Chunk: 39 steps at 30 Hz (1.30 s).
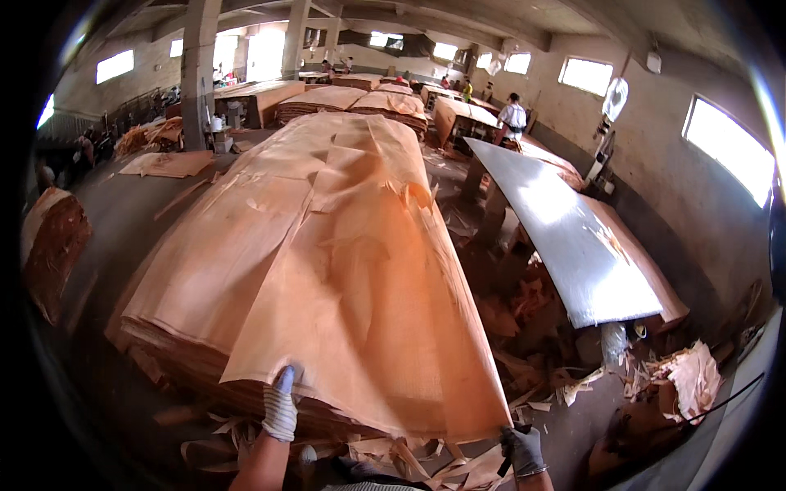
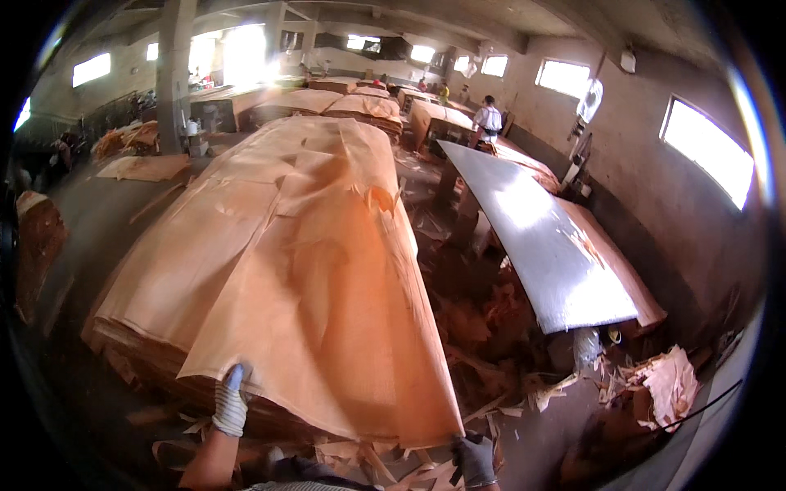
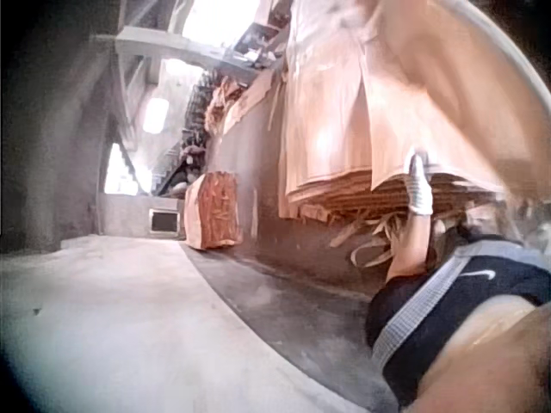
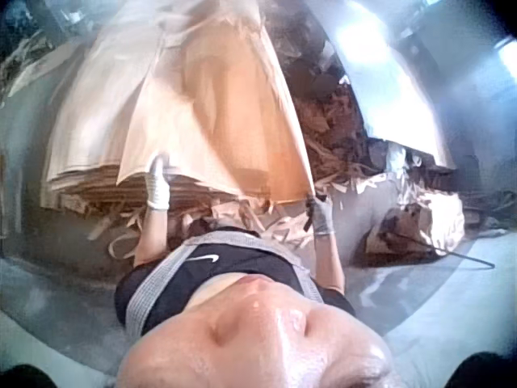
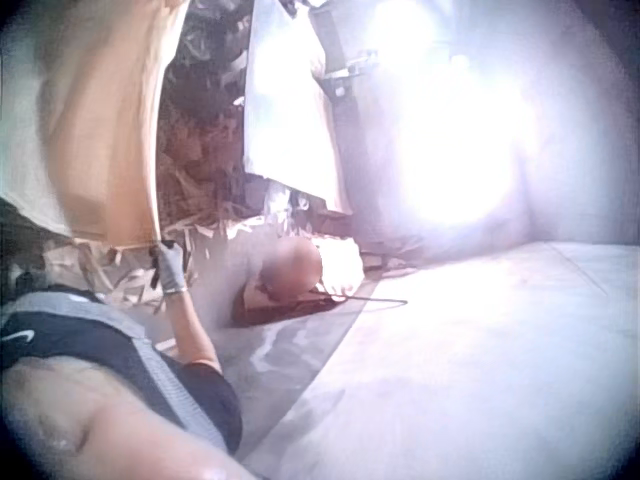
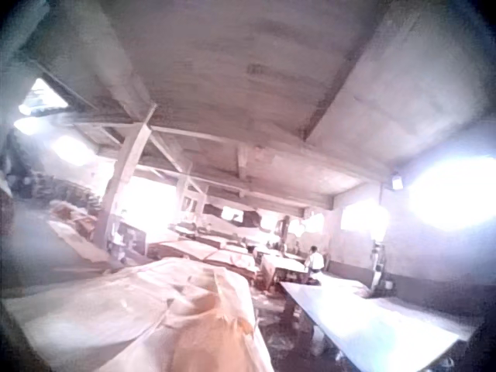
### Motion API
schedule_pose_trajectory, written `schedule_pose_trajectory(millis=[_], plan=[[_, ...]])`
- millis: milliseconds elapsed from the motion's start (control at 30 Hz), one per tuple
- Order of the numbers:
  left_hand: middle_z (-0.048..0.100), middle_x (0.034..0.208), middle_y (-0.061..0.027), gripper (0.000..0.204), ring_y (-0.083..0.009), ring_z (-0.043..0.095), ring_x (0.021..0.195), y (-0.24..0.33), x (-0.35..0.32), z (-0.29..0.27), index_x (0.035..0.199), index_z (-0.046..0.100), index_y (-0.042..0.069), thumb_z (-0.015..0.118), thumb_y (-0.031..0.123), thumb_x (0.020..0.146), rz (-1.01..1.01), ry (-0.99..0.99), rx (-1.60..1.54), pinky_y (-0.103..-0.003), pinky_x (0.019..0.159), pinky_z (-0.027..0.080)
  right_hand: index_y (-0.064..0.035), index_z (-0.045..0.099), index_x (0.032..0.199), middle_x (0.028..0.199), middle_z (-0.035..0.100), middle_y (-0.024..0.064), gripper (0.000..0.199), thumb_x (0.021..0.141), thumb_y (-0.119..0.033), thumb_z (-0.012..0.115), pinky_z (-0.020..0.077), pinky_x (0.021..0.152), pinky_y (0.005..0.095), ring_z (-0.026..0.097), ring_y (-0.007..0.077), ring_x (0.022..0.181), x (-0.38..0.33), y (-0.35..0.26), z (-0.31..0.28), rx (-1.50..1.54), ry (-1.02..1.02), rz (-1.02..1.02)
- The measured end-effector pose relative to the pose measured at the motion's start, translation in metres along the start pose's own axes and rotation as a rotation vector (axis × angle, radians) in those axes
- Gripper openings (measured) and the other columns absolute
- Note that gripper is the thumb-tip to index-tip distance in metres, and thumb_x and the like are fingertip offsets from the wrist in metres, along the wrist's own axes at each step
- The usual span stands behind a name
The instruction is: The person handles and organizes thin sheets of wood veneer, moving them between stacks, trimming a sheet, and taping sections together.
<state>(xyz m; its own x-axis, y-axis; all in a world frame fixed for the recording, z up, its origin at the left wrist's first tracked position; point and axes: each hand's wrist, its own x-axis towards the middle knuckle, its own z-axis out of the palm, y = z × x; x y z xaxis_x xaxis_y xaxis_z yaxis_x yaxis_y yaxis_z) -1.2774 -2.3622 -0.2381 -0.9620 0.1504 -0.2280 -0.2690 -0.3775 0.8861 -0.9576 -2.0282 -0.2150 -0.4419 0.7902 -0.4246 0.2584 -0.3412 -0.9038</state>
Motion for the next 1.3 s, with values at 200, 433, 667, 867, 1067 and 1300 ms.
schedule_pose_trajectory(millis=[200,433,667,867,1067,1300], plan=[[0.060,0.089,-0.0045,0.044,-0.0146,0.053,0.076,-0.083,-0.048,0.123,0.110,0.062,0.002,0.053,0.040,0.090,0.087,-0.130,0.387,-0.031,0.070,0.047,0.0018,0.063,0.084,0.057,0.055,0.0035,0.011,0.080,-0.008,0.065,0.0364,0.038,0.0241,0.048,0.0104,0.042,0.032,-0.004,-0.127,-0.045,0.094,-0.098],[0.063,0.079,-0.0105,0.052,-0.0183,0.051,0.066,-0.193,-0.056,0.277,0.104,0.064,0.000,0.053,0.048,0.089,0.029,-0.270,0.509,-0.035,0.065,0.046,-0.0012,0.065,0.087,0.058,0.055,0.0008,0.009,0.080,-0.007,0.065,0.0348,0.037,0.0229,0.046,0.0077,0.041,0.116,-0.025,-0.253,0.024,0.223,-0.194],[0.065,0.084,-0.0148,0.051,-0.0308,0.059,0.068,-0.361,-0.009,0.421,0.127,0.045,-0.003,0.044,0.037,0.096,0.034,-0.506,1.244,-0.041,0.067,0.051,-0.0011,0.065,0.095,0.059,0.054,0.0000,0.015,0.081,-0.006,0.065,0.0350,0.037,0.0216,0.046,0.0067,0.041,0.236,-0.081,-0.379,-0.042,0.300,-0.213],[0.056,0.121,-0.0202,0.068,-0.0284,0.050,0.114,-0.396,-0.083,0.608,0.123,0.051,-0.006,0.053,0.053,0.087,-0.189,-0.573,0.867,-0.036,0.101,0.036,-0.0018,0.066,0.097,0.060,0.055,-0.0013,0.017,0.081,-0.005,0.065,0.0351,0.038,0.0203,0.046,0.0052,0.043,0.313,-0.152,-0.494,-0.119,0.364,-0.223],[0.049,0.059,-0.0100,0.057,-0.0250,0.049,0.053,-0.524,-0.082,0.692,0.138,0.035,0.002,0.045,0.032,0.090,0.686,-0.707,1.807,-0.038,0.048,0.041,-0.0018,0.066,0.099,0.060,0.056,-0.0017,0.018,0.081,-0.007,0.065,0.0367,0.039,0.0204,0.048,0.0046,0.045,0.406,-0.182,-0.595,-0.171,0.362,-0.211],[0.066,0.078,-0.0119,0.056,-0.0264,0.061,0.070,-0.597,-0.107,0.837,0.112,0.059,-0.002,0.050,0.049,0.090,0.170,-0.574,1.223,-0.038,0.064,0.047,-0.0027,0.067,0.099,0.061,0.056,-0.0016,0.019,0.081,-0.008,0.065,0.0389,0.040,0.0211,0.049,0.0047,0.046,0.533,-0.205,-0.728,-0.160,0.260,-0.270]])
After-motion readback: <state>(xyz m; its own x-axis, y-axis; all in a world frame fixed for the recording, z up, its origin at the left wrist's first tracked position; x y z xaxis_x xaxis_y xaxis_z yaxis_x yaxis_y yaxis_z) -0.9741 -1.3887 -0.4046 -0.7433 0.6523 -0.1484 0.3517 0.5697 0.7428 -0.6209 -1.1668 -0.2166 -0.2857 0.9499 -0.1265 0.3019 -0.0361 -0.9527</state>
